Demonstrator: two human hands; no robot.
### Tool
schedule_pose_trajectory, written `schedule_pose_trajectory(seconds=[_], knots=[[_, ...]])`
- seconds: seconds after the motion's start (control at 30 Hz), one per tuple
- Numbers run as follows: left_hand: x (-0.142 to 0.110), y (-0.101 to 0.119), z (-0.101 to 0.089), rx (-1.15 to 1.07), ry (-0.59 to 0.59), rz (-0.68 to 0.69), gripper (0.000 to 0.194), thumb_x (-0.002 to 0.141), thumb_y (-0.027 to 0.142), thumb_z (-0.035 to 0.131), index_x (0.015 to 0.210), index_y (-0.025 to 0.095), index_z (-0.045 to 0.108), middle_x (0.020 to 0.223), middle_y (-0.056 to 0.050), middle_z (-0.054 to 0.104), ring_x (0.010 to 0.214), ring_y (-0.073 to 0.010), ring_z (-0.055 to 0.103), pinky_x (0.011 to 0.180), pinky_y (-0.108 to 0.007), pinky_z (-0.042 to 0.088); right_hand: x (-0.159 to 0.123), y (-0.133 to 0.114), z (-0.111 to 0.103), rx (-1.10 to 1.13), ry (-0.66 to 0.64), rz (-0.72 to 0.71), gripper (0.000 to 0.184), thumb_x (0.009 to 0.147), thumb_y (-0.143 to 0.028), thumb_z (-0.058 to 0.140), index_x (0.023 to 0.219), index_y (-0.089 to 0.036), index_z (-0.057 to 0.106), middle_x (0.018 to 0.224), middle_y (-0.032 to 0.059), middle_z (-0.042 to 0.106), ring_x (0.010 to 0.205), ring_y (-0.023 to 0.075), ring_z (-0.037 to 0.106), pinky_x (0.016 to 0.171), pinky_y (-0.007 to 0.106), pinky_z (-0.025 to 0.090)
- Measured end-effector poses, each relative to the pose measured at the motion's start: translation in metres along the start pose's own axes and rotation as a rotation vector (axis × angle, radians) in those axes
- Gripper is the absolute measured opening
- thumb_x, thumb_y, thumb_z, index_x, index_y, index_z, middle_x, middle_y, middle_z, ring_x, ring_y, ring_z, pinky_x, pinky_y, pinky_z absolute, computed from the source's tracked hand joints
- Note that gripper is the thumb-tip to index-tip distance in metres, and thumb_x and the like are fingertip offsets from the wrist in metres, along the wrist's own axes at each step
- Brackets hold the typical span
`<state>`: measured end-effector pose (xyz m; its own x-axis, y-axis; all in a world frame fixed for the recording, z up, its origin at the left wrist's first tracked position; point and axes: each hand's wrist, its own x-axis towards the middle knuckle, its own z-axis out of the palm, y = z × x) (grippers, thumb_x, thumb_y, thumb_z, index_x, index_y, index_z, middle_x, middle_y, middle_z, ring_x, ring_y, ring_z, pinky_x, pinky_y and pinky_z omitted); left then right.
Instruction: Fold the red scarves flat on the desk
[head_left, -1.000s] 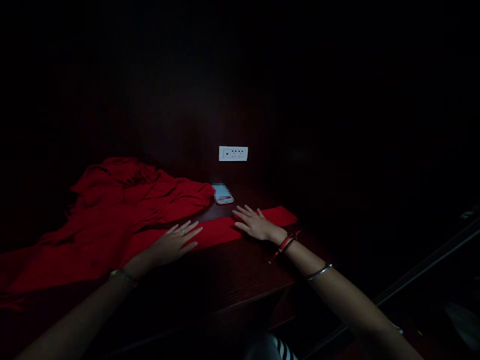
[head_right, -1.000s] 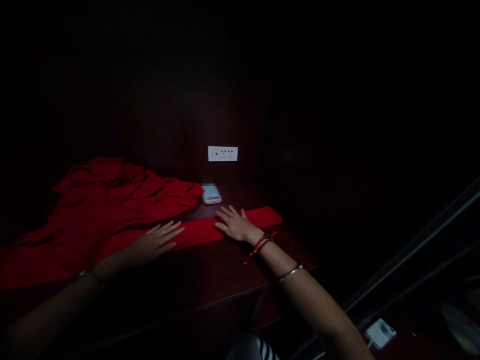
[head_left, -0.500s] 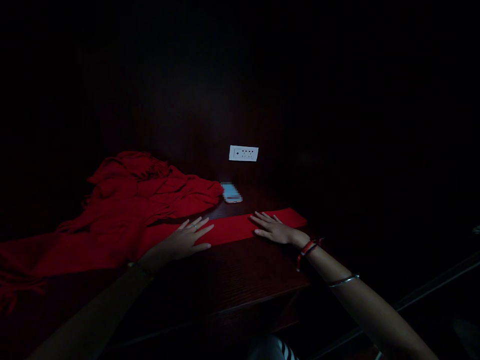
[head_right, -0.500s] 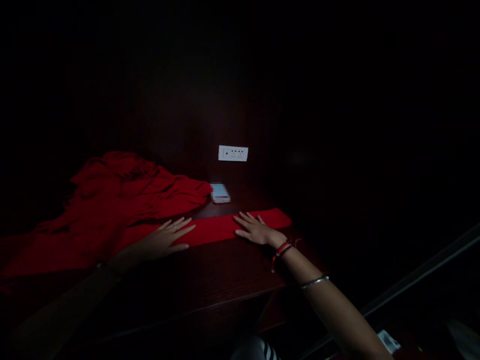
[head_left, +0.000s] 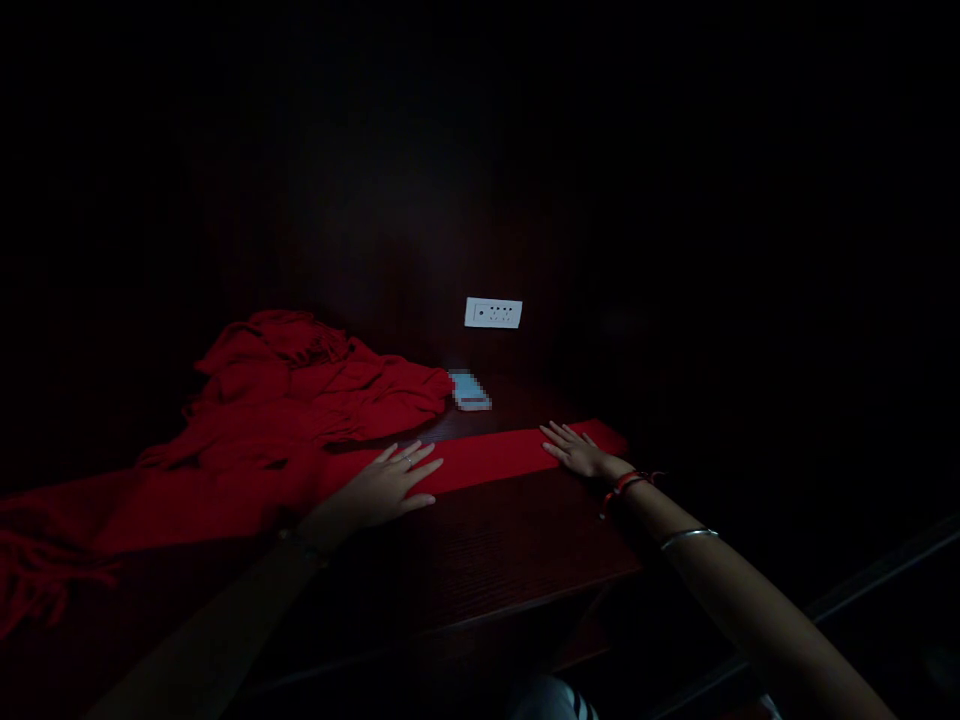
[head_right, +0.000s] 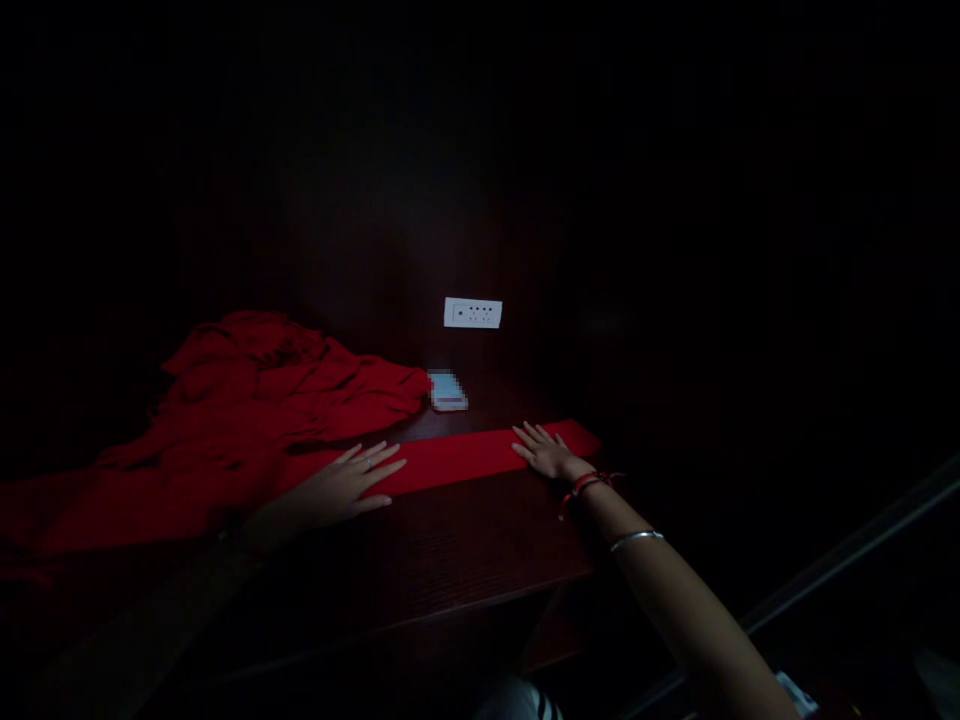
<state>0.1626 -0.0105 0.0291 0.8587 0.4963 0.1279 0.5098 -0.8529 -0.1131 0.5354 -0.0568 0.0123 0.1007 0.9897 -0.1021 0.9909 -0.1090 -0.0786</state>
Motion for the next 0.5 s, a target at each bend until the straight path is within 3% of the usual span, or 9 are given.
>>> schedule_pose_trajectory(seconds=[0.13,0.27,0.37,0.5], knots=[[-0.011,0.002,-0.019,0.051,0.145,0.001,0.053,0.084,0.055,0.024,0.126,0.026,0.038,0.137,-0.003,0.03,0.126,-0.0211,0.023,0.103,-0.04,0.014,0.001,0.028,0.0,-0.033,-0.003,0.025,0.058,0.085,-0.052,0.013,0.136,-0.025,0.011,0.143,0.0048,0.008,0.129,0.0224,0.005,0.1,0.049,0.015],[-0.041,-0.014,-0.037,0.059,0.221,-0.249,0.053,0.086,0.051,0.022,0.128,0.022,0.035,0.136,-0.005,0.031,0.125,-0.0216,0.025,0.101,-0.038,0.021,0.002,0.029,-0.01,-0.046,-0.01,0.028,0.058,0.084,-0.051,0.02,0.135,-0.025,0.02,0.141,0.0075,0.016,0.128,0.0269,0.01,0.097,0.055,0.017],[-0.079,-0.032,-0.037,0.051,0.132,-0.441,0.055,0.086,0.052,0.022,0.13,0.022,0.031,0.138,-0.007,0.027,0.126,-0.0239,0.022,0.099,-0.041,0.024,0.003,-0.02,-0.023,-0.011,0.138,-0.105,0.061,0.083,-0.054,0.019,0.135,-0.021,0.022,0.141,0.0082,0.015,0.129,0.0268,0.008,0.099,0.054,0.012],[-0.122,-0.042,-0.026,-0.019,-0.041,-0.646,0.06,0.084,0.056,0.019,0.133,0.022,0.025,0.14,-0.009,0.019,0.127,-0.0284,0.016,0.097,-0.048,0.022,-0.008,-0.136,-0.032,0.008,0.158,-0.518,0.06,0.082,-0.058,0.018,0.134,-0.028,0.022,0.142,0.001,0.014,0.129,0.0267,0.004,0.101,0.053,0.008]])
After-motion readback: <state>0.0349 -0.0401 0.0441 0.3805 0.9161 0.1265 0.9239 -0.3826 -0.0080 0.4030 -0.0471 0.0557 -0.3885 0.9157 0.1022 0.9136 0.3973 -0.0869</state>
